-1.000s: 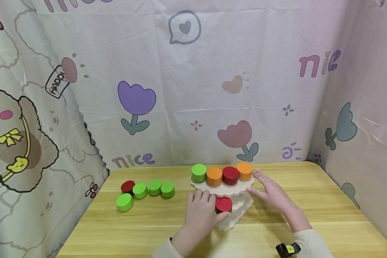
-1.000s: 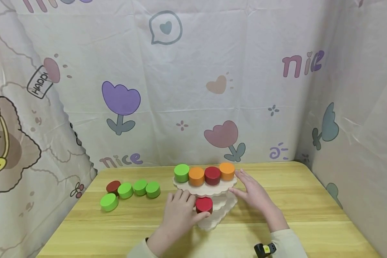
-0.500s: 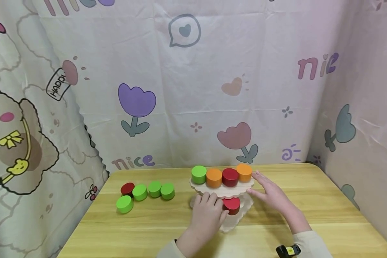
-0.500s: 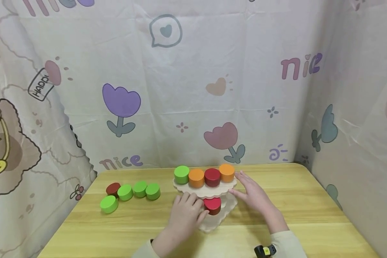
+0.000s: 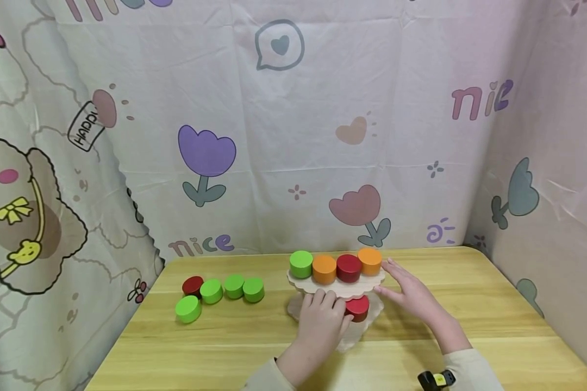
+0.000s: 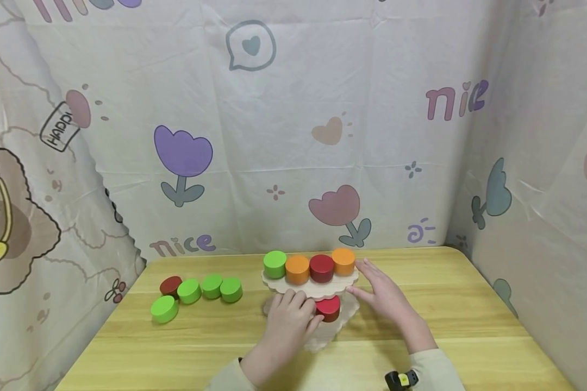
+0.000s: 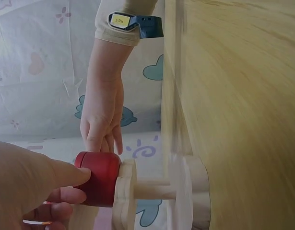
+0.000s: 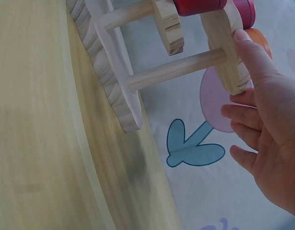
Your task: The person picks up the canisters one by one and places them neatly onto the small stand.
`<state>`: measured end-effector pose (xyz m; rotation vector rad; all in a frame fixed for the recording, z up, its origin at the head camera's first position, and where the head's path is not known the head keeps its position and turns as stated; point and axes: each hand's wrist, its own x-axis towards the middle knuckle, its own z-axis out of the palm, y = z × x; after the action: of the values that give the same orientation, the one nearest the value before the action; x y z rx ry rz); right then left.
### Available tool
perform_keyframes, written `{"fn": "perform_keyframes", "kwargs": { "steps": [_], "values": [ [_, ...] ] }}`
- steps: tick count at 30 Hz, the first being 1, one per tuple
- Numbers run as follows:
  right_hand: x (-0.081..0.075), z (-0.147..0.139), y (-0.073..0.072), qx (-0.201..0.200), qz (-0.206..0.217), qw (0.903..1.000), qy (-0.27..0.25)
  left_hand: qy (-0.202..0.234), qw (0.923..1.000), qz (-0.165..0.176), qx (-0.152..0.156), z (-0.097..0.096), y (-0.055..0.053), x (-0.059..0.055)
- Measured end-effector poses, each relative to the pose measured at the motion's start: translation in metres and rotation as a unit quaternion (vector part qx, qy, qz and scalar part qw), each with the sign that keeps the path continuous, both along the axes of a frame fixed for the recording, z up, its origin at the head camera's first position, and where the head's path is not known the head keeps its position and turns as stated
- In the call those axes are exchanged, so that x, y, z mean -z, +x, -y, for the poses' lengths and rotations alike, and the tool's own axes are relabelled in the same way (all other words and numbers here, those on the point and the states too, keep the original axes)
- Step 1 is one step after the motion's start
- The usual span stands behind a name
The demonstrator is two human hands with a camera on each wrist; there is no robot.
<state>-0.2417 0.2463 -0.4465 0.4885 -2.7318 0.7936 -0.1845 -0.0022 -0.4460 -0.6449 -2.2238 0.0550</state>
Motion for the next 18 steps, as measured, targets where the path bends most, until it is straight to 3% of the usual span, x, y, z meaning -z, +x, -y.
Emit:
{"fn": "perform_keyframes", "kwargs": {
  "steps": [18],
  "values": [
    [0.0001,-0.0001,-0.0009,0.002,0.019,0.9998,-0.001,-0.012,0.9999,0.0,0.001,-0.0072,-0.0028,0.0009]
  ]
}}
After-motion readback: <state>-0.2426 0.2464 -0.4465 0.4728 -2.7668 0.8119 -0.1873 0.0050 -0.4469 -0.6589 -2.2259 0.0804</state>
